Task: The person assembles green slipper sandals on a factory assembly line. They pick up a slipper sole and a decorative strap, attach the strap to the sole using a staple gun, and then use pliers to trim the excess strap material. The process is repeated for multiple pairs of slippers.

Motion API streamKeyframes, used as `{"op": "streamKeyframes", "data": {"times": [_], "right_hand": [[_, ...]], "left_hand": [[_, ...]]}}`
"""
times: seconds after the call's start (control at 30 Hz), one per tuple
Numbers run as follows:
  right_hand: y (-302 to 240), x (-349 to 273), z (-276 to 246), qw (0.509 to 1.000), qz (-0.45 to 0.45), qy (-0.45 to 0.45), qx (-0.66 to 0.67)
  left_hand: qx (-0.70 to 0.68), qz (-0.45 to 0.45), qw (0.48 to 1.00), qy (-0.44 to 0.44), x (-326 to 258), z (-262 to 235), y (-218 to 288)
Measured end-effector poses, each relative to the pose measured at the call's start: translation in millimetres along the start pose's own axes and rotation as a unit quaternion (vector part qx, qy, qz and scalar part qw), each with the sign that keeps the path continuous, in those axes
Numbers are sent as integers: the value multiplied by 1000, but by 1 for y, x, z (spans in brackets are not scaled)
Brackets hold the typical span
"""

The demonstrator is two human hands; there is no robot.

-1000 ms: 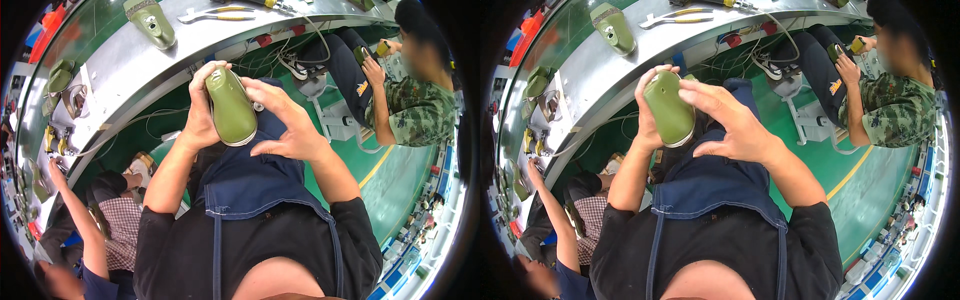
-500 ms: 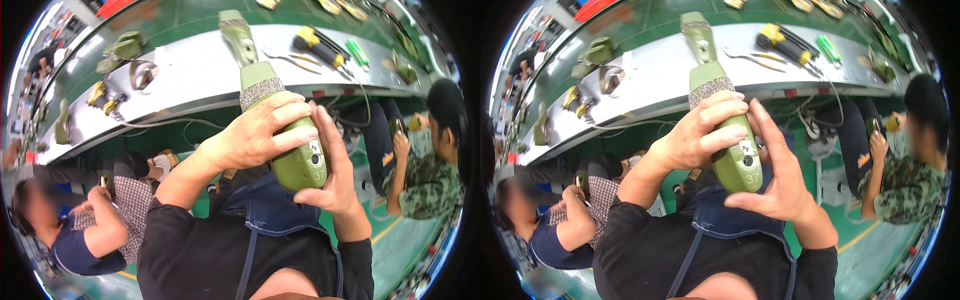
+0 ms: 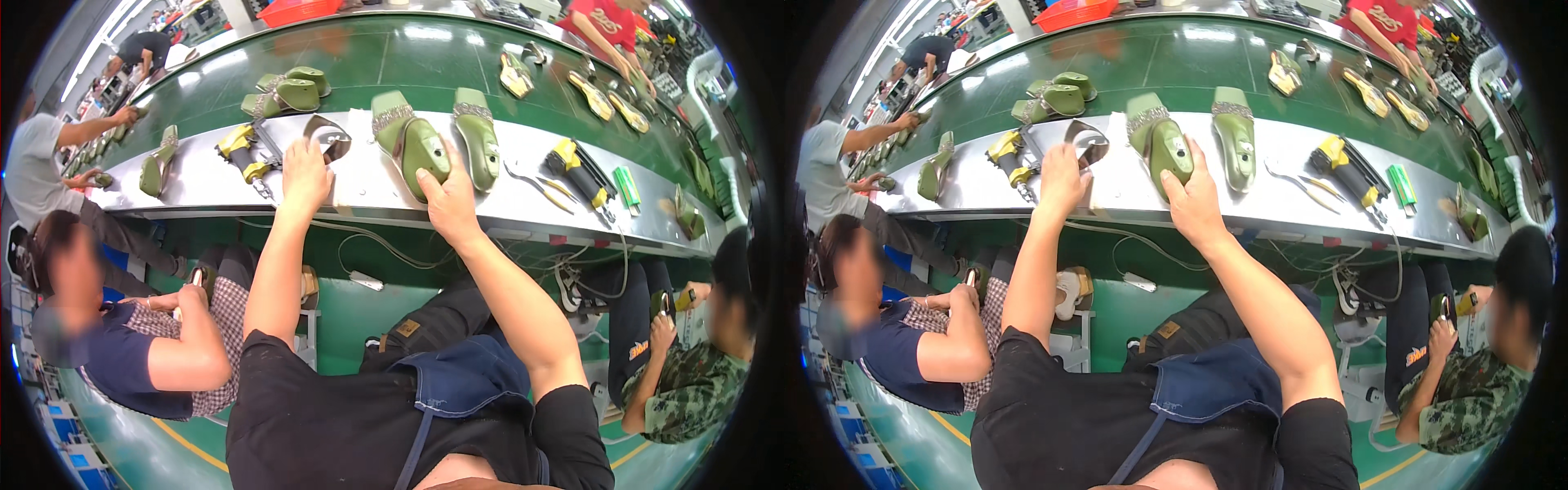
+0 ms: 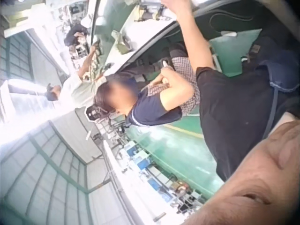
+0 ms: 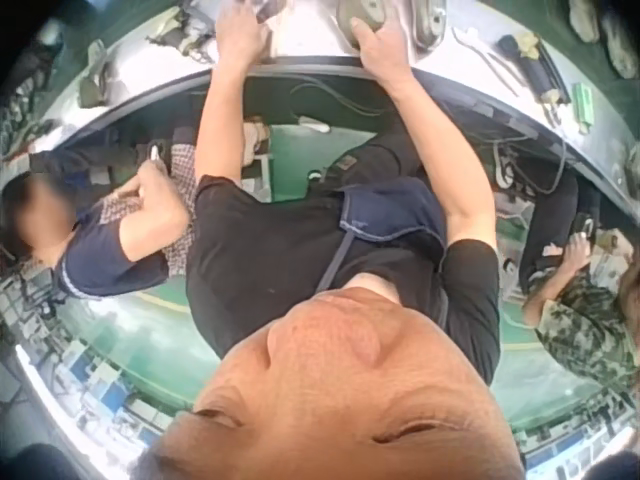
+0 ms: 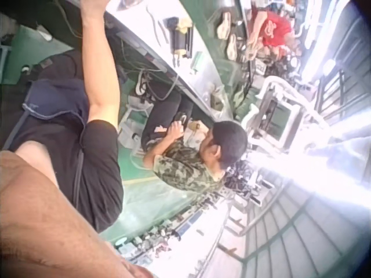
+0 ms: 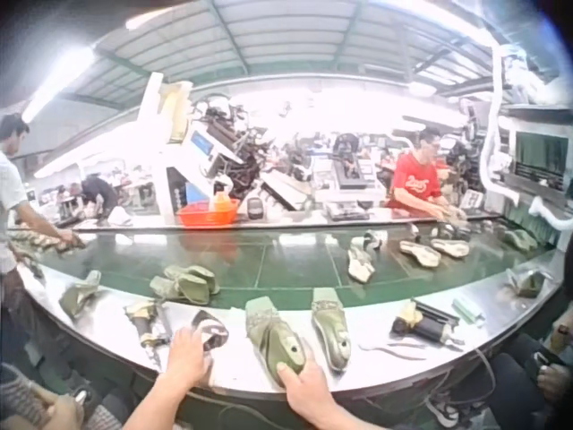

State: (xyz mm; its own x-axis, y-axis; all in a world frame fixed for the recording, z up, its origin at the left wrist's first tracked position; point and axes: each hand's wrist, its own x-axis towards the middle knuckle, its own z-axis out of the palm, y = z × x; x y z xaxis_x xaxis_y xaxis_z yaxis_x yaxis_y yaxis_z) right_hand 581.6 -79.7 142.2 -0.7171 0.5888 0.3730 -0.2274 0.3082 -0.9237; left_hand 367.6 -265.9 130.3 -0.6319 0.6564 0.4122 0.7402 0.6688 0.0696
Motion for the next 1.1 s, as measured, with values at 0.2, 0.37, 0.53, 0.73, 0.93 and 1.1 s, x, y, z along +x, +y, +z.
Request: {"op": "streamKeyframes", "data": {"times": [0.2, 0.37, 0.53, 0.73, 0.93, 1.1], "right_hand": [[-5, 3, 8, 972, 144, -134, -131], [-40, -17, -30, 933, -230, -41, -274], [-85, -10, -69, 919, -311, 14, -242], [-60, 8, -121, 992, 75, 105, -15], [8, 28, -146, 968, 162, 111, -156], [16, 7, -122, 921, -190, 114, -319]], "left_hand": [[-89, 46, 994, 39, -18, -25, -11], [-401, 59, 909, -99, -4, -114, 77], [-540, 252, 765, -244, 29, -130, 152], [-486, 227, 810, -238, 95, -84, 212], [-471, 138, 836, -244, 132, -15, 233], [-393, 131, 898, -149, 128, 12, 227]]}}
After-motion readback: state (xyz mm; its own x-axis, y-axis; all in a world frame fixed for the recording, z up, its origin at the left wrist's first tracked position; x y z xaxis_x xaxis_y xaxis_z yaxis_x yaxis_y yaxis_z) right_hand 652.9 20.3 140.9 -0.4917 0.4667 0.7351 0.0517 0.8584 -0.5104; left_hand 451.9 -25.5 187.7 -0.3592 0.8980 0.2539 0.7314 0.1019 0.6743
